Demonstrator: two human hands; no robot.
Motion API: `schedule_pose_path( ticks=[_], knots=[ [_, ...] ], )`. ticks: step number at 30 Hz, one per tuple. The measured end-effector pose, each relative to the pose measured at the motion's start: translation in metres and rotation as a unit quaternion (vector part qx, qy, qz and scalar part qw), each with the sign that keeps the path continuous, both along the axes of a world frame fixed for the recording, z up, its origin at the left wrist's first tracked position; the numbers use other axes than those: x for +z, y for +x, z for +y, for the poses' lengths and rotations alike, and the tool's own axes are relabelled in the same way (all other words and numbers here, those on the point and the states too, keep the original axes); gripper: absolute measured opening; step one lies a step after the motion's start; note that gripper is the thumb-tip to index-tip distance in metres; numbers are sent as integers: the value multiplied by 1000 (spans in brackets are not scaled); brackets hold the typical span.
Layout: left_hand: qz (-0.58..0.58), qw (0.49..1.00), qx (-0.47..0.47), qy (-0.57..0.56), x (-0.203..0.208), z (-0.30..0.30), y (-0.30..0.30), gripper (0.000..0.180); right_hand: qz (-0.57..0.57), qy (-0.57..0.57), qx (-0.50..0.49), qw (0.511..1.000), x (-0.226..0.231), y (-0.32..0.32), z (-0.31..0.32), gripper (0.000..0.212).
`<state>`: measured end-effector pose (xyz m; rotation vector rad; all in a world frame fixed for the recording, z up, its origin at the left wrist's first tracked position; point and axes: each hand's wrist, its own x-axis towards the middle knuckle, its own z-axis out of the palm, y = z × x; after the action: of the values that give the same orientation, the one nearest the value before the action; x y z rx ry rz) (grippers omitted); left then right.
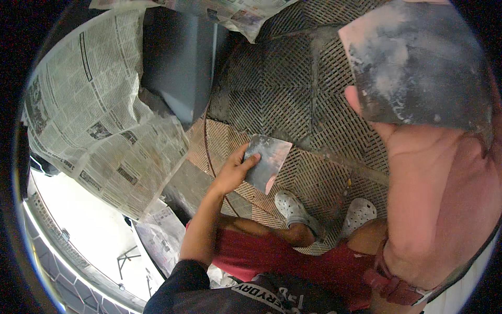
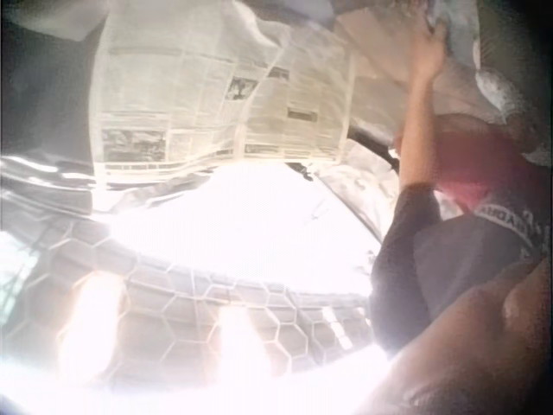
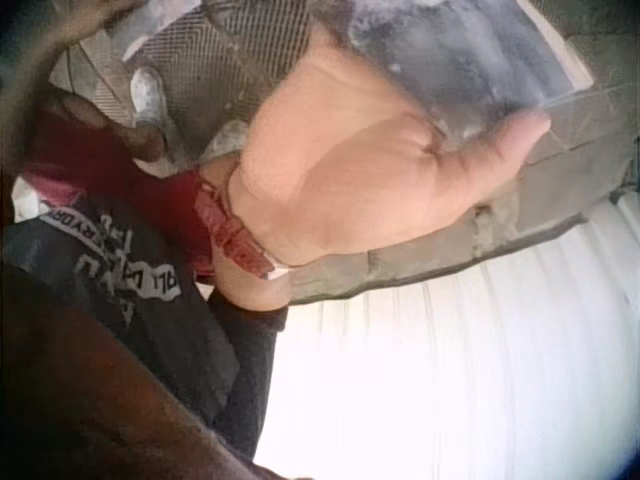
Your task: The person sits on the floor and handles two sanding blocks, then uses a brush to apply a substance from a paint can onto one block. They stand and rub the sanding blocks on the side of a black car, focusing on the area near the side mirror and door panel.
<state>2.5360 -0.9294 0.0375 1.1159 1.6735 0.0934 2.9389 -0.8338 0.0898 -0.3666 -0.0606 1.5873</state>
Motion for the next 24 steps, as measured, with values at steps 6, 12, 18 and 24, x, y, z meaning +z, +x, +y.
schedule_pose_path(
  ticks=[6, 12, 18, 24],
  knots=[
    [33, 999, 20, -35, 3, -3, 5, 48, 8, -12, 7, 1000, 0, 1, -15, 47],
    [30, 999, 15, -28, -8, -10, -7, 47, 4, -14, -2, 1000, -10, -2, -4, 46],
    [40, 999, -2, -31, -1, -6, -3, 46, 5, -16, 1, 1000, -6, -5, -20, 46],
    [24, 999, 12, -18, -10, -8, -7, 44, -4, -5, -19, 1000, -16, -3, -2, 46]
  ],
)
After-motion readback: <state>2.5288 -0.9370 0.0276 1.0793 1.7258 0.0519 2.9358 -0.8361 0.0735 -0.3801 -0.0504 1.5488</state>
